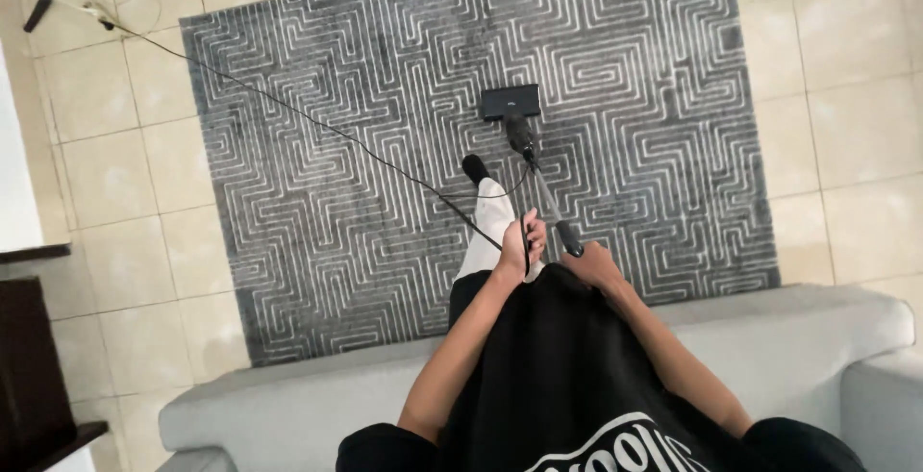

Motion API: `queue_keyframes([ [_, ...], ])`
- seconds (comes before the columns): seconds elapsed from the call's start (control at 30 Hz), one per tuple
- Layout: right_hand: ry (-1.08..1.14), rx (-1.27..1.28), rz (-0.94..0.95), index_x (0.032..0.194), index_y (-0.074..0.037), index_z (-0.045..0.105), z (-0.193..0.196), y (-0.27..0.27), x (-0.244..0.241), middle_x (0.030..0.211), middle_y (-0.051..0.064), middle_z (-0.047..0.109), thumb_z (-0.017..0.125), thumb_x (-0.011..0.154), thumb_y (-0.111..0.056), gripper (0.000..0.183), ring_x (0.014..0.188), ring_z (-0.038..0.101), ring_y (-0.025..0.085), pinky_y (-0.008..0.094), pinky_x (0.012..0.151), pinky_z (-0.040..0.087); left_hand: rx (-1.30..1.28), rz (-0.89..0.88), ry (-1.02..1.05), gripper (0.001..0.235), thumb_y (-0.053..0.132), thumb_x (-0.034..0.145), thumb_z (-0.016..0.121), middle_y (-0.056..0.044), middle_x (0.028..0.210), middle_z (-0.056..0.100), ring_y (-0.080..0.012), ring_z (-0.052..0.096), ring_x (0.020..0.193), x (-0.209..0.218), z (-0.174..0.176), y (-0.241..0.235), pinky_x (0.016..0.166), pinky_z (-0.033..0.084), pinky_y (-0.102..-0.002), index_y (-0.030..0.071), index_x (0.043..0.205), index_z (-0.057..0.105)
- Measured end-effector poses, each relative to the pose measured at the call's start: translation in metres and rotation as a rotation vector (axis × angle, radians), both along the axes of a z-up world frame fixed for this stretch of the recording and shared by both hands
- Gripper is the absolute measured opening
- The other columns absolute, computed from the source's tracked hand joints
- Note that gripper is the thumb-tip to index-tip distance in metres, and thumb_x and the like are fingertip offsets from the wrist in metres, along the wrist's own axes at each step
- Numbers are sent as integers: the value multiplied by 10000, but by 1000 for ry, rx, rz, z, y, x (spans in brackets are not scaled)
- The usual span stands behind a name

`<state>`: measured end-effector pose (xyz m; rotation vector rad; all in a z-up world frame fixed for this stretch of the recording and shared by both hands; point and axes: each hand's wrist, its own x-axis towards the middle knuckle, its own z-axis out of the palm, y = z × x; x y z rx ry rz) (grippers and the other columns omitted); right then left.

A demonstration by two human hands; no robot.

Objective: The recorder vacuums a patterned area rug in a hotel room and then unplugs the vacuum cleaner.

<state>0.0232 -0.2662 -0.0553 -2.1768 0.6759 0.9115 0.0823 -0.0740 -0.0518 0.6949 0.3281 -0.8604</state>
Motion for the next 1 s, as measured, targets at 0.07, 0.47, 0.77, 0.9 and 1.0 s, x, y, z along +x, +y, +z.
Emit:
queue_keyframes([
  [0.07,-3,0,7,823,151,697,2,2,-25,723,298,723,731,776,-429,582,693,773,380,490,654,594,43,-1,0,563,514,1045,433,5,533,392,-119,319,376,-17,17,8,377,235,-293,171,607,346],
  [0.47,5,-37,105,836,116,724,21,-17,-169,820,356,712,728,769,-455,575,829,757,445,519,769,575,14,-57,123,565,565,1008,422,8,551,395,-125,304,380,-115,8,41,367,222,-300,186,599,335],
  [0.77,-74,-29,138,781,80,713,33,-9,-222,703,308,675,734,793,-422,502,694,728,420,490,677,549,-62,-290,352,565,562,1012,399,28,525,354,-110,287,368,-155,7,48,350,212,-280,191,591,326],
  [0.9,-119,-74,65,708,90,698,42,13,-219,613,284,645,723,837,-487,593,603,717,392,486,617,528,-108,-269,279,578,564,1016,402,24,524,357,-104,275,344,-150,2,54,329,197,-278,190,584,315],
  [1.0,-188,-45,25,712,75,691,54,30,-197,596,277,624,696,862,-502,596,582,713,380,493,600,521,-33,-254,257,564,549,1024,402,12,535,357,-116,299,367,-133,23,65,357,216,-293,189,599,313],
])
